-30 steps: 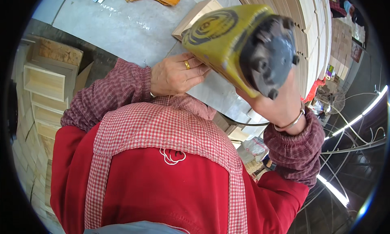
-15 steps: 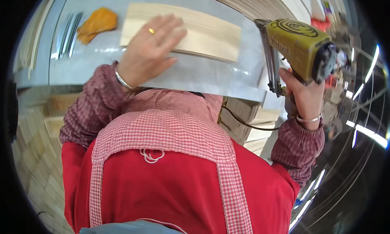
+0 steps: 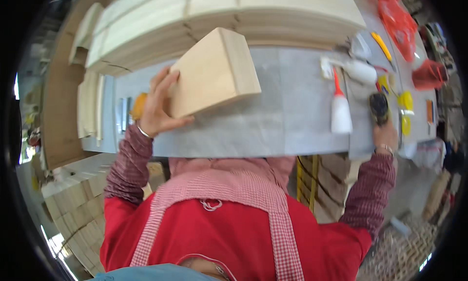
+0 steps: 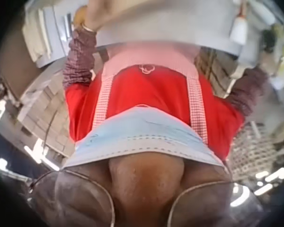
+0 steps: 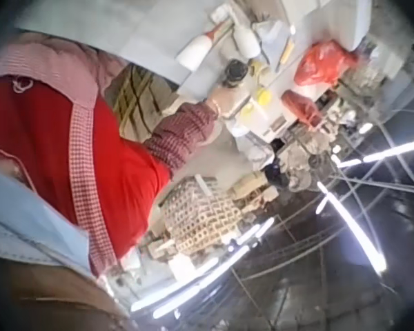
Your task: Assembling wooden box components using wood glue and a pneumatic nail gun.
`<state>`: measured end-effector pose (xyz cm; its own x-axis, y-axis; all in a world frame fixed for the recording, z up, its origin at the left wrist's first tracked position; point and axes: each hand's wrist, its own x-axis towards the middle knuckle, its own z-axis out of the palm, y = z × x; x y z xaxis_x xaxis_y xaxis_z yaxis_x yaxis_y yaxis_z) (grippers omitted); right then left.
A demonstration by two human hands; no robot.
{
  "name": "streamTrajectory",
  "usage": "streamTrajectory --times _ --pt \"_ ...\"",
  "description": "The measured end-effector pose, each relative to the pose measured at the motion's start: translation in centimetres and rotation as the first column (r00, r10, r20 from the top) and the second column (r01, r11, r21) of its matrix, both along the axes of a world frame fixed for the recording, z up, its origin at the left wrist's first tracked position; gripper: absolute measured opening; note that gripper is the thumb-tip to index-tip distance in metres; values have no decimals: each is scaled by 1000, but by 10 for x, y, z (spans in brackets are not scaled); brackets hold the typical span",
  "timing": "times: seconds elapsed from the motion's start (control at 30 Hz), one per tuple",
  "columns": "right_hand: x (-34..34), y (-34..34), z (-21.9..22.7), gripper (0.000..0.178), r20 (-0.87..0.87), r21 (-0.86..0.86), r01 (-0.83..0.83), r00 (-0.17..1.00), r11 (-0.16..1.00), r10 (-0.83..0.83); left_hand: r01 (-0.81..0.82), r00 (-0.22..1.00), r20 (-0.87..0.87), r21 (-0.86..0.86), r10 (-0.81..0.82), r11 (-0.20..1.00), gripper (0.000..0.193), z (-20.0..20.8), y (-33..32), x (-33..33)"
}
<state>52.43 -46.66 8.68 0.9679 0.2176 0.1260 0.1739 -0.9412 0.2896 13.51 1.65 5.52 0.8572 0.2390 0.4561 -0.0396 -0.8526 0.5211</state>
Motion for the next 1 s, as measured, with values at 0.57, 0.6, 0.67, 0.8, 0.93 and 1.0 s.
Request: streamTrajectory --times 0.57,0.6,0.67,0.8,0.93,1.0 --pt "3 17 -71 71 -90 323 22 996 946 7 -169 911 315 -304 266 938 95 16 -44 -36" --pt "0 26 -67 68 -15 329 -90 995 940 100 -129 889 352 -421 293 898 92 20 -49 -38" --pt "-16 40 -54 64 128 304 -300 953 904 273 -7 840 415 -637 351 771 87 25 -57 -42" --pt "-92 145 -18 41 -55 790 -362 762 496 645 55 662 309 -928 683 367 56 17 -45 -44" --pt "-174 257 0 39 -255 964 -17 222 265 941 373 669 350 -921 656 111 49 43 -40 -88" --pt "-231 290 14 38 -263 947 187 -13 261 965 389 481 364 -904 797 179 52 38 -22 -88"
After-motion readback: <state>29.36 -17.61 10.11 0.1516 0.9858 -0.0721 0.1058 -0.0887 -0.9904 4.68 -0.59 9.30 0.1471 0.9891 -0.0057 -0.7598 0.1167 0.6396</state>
